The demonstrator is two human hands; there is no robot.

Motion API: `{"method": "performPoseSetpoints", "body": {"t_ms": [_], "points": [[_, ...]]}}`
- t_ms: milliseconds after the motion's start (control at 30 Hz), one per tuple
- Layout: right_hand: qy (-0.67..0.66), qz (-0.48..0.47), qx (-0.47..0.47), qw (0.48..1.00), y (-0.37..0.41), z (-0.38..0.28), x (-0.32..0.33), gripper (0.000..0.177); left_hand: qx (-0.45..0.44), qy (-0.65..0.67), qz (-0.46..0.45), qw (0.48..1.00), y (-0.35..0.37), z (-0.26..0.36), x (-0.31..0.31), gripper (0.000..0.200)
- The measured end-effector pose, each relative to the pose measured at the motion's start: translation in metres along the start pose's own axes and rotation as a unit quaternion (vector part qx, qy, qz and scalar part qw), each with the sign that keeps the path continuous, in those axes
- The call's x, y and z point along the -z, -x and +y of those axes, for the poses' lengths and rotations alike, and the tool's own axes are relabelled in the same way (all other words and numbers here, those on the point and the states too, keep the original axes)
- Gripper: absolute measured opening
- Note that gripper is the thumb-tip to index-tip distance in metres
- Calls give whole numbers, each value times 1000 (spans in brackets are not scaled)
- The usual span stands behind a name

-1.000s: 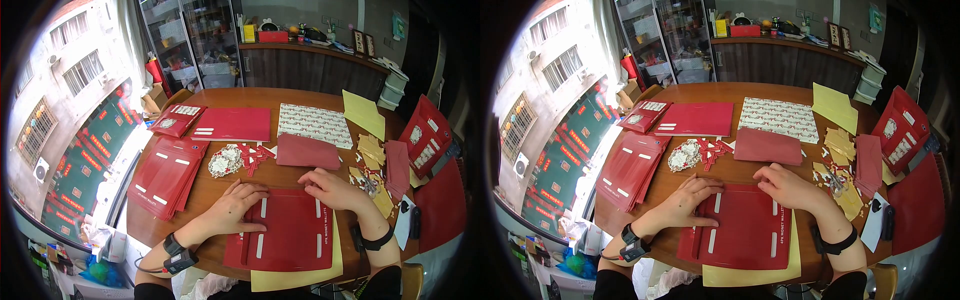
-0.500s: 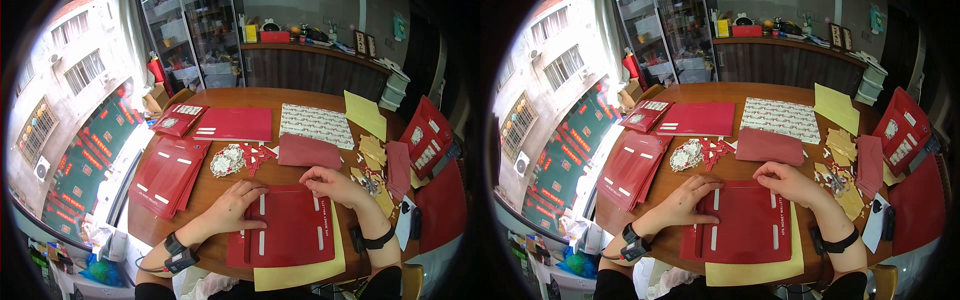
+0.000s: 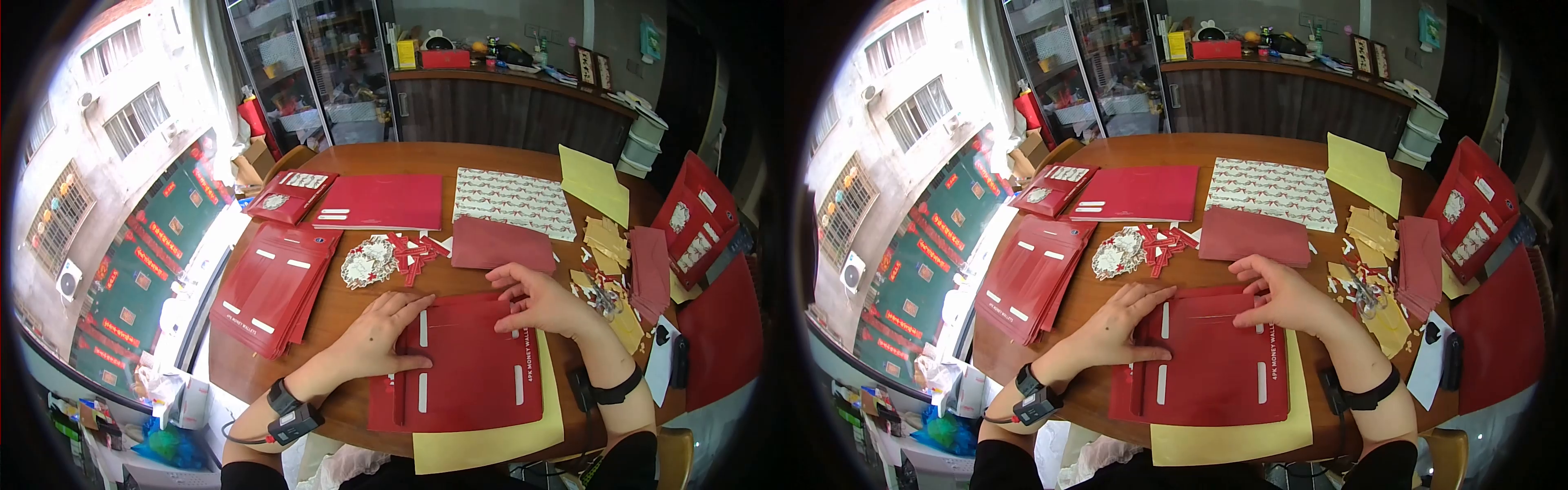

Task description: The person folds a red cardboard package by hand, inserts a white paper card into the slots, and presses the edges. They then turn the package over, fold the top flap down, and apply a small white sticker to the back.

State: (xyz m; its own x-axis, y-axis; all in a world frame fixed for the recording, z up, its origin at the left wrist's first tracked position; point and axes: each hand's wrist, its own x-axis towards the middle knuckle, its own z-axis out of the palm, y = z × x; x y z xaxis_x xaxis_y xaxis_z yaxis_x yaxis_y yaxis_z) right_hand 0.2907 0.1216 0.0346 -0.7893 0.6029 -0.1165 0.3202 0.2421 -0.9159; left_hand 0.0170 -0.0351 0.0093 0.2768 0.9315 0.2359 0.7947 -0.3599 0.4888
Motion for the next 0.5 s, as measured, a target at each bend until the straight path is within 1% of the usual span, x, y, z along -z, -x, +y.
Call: {"method": "performPoseSetpoints", "body": {"t_ms": [33,67,133,167,200,267,300,333,367,400,467,500], "points": [[42,-25,3,999,1,-2,0,70,1,-5,0,1000,0,0,-1,92],[41,-25,3,999,2,-7,1,70,1,-5,-1,1000,0,0,-1,92],[193,-107,-20,975,5,-20,-1,77,3,-8,1,1000,1,1,0,92],[241,-113,-7,964,6,-21,-4,80,3,-8,1,1000,1,1,0,92],[241,-113,-7,964,6,-17,-5,80,10,2,-2,1000,1,2,0,91],[312,-81,139,936,5,-4,-8,73,16,12,-5,1000,0,2,-2,91],[312,-81,139,936,6,-6,-11,73,-8,7,11,1000,0,1,-3,90],[331,-74,130,932,8,-12,-14,67,-32,2,27,999,0,1,-3,90],[351,-67,121,926,9,-17,-17,61,-31,2,26,999,0,3,-3,90],[351,-66,121,926,10,-19,-21,61,-30,15,17,999,-1,7,-1,88],[445,-51,171,878,14,-22,-27,53,-32,28,7,999,-3,10,-1,86],[448,-34,201,871,14,-19,-30,48,-42,27,11,999,-3,10,-2,84]]}}
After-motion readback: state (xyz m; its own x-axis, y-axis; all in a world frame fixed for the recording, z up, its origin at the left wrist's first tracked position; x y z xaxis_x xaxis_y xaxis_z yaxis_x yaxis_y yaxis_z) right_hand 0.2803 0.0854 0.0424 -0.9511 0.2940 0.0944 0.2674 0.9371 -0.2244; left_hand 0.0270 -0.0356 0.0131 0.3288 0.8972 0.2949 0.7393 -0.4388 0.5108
